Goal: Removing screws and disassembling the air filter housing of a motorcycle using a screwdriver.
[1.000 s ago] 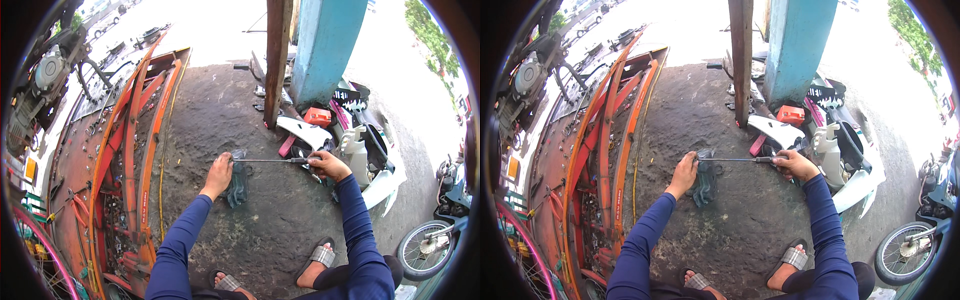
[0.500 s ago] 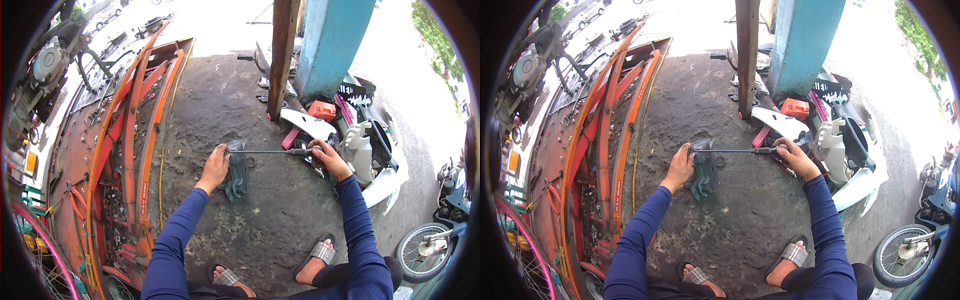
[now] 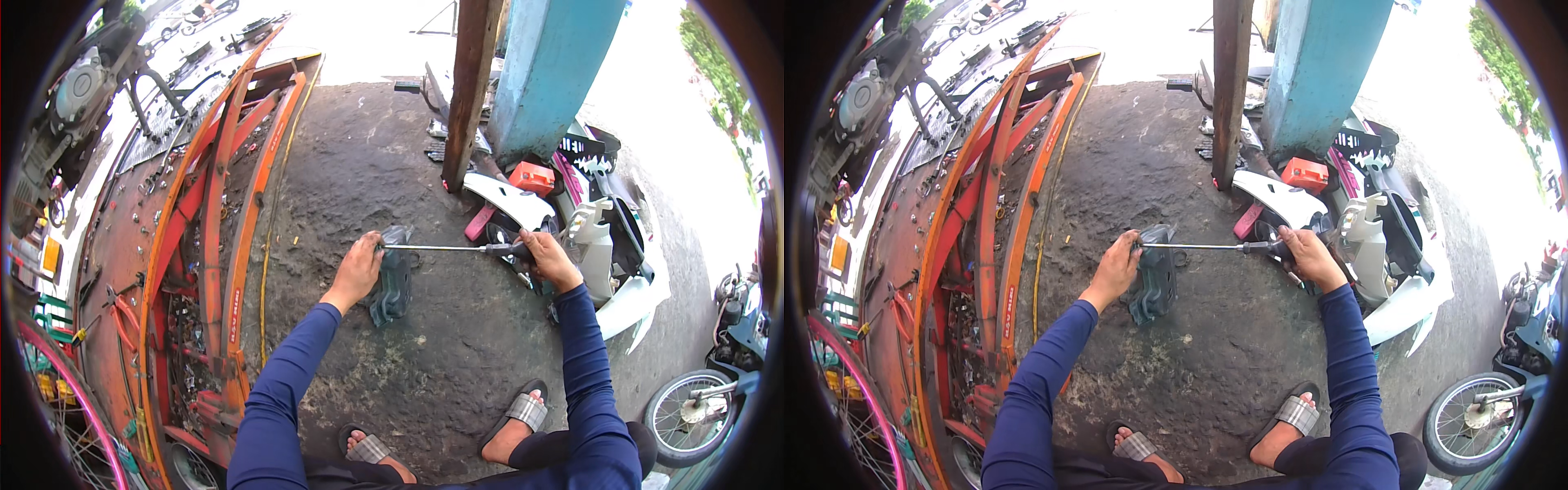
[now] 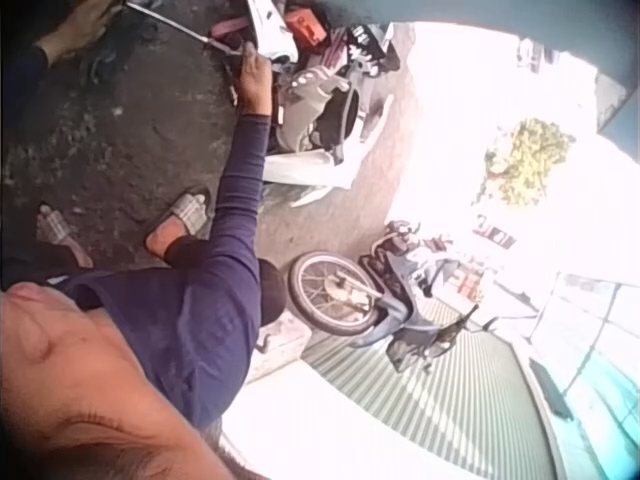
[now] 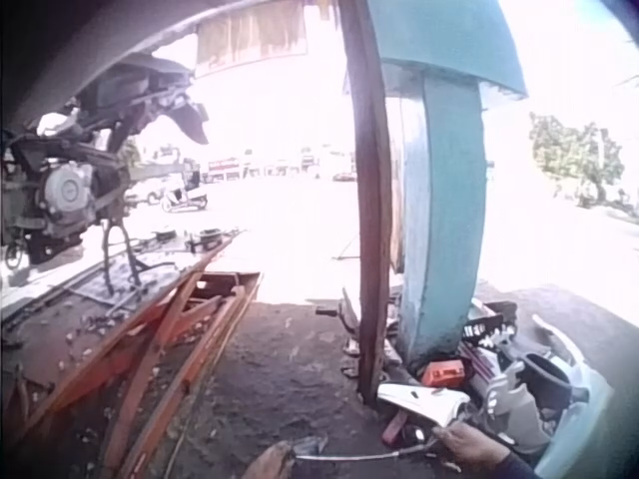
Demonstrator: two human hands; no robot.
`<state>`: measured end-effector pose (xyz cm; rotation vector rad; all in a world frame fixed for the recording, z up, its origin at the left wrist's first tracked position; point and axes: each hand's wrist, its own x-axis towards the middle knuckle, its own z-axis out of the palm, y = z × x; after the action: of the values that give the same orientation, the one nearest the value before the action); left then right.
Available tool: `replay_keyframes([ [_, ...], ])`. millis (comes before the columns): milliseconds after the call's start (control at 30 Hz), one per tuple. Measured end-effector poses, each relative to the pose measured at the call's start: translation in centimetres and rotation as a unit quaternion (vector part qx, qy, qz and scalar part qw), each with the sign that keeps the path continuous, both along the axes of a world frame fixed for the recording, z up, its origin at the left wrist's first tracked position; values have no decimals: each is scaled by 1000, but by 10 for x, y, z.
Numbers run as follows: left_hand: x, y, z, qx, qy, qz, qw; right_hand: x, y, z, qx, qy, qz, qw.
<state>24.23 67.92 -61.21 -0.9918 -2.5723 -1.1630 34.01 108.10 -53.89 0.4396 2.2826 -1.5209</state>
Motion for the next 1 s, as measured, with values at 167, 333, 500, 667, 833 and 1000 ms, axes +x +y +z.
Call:
replay_keyframes([
  [167, -7, -2, 0, 10, -58, 20, 998, 5, -24, 5, 4, 328, 60, 943],
  [333, -1, -2, -2, -6, -65, 16, 998, 6, -11, 16, -178, 0, -54, 982],
  [500, 0, -5, -1, -5, -75, 19, 997, 8, -22, 29, -28, 192, 39, 980],
  [667, 3, 0, 8, -2, -114, 20, 993, 11, -8, 29, -89, -48, 36, 994],
  [833, -2, -5, 15, -4, -91, 52, 995, 27, -41, 28, -12, 132, 124, 983],
  [1000, -2, 3, 9, 4, -84, 65, 994, 28, -33, 37, -415, -196, -61, 886],
])
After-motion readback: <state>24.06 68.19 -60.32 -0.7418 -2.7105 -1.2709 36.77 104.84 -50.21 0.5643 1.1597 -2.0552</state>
